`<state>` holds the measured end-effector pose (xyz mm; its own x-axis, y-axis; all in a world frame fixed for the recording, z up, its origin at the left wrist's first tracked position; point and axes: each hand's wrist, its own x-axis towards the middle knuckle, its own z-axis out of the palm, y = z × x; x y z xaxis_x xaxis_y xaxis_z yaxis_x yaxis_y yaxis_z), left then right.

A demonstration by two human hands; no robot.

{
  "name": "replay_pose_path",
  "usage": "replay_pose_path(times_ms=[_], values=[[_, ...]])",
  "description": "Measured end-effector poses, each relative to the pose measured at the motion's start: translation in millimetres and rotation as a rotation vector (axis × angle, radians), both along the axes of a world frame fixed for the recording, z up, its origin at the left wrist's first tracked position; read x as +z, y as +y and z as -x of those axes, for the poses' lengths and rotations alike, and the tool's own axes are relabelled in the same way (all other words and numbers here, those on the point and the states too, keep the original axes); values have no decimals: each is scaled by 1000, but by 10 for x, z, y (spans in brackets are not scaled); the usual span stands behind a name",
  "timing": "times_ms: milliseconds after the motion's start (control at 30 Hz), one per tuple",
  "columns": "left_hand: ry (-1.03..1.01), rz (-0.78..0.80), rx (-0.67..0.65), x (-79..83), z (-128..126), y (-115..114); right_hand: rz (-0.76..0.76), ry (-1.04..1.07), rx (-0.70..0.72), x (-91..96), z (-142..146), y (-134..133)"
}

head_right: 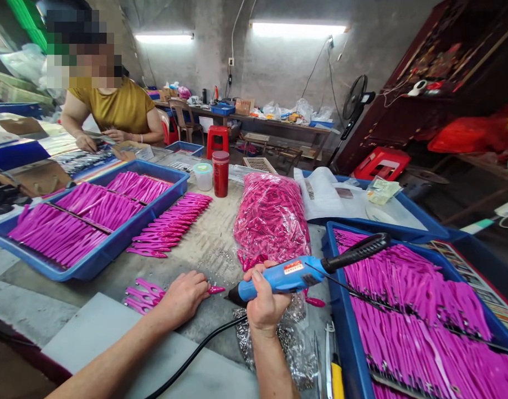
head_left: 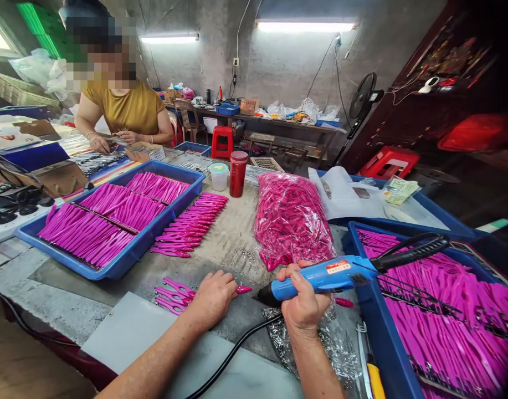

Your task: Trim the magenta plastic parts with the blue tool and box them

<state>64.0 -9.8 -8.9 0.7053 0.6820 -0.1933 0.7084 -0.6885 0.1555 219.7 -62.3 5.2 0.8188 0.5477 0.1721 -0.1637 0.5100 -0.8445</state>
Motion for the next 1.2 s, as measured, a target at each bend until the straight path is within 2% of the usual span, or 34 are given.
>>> replay_pose_path(times_ms=[267, 633, 1200], values=[[6, 20, 49, -30, -18, -21, 3, -7, -3, 12, 31, 30], [-10, 19, 64, -64, -39, -54, -17, -125, 98, 153, 207, 177], [-41, 48, 78, -93, -49, -66, 9, -169, 130, 95, 256, 282]])
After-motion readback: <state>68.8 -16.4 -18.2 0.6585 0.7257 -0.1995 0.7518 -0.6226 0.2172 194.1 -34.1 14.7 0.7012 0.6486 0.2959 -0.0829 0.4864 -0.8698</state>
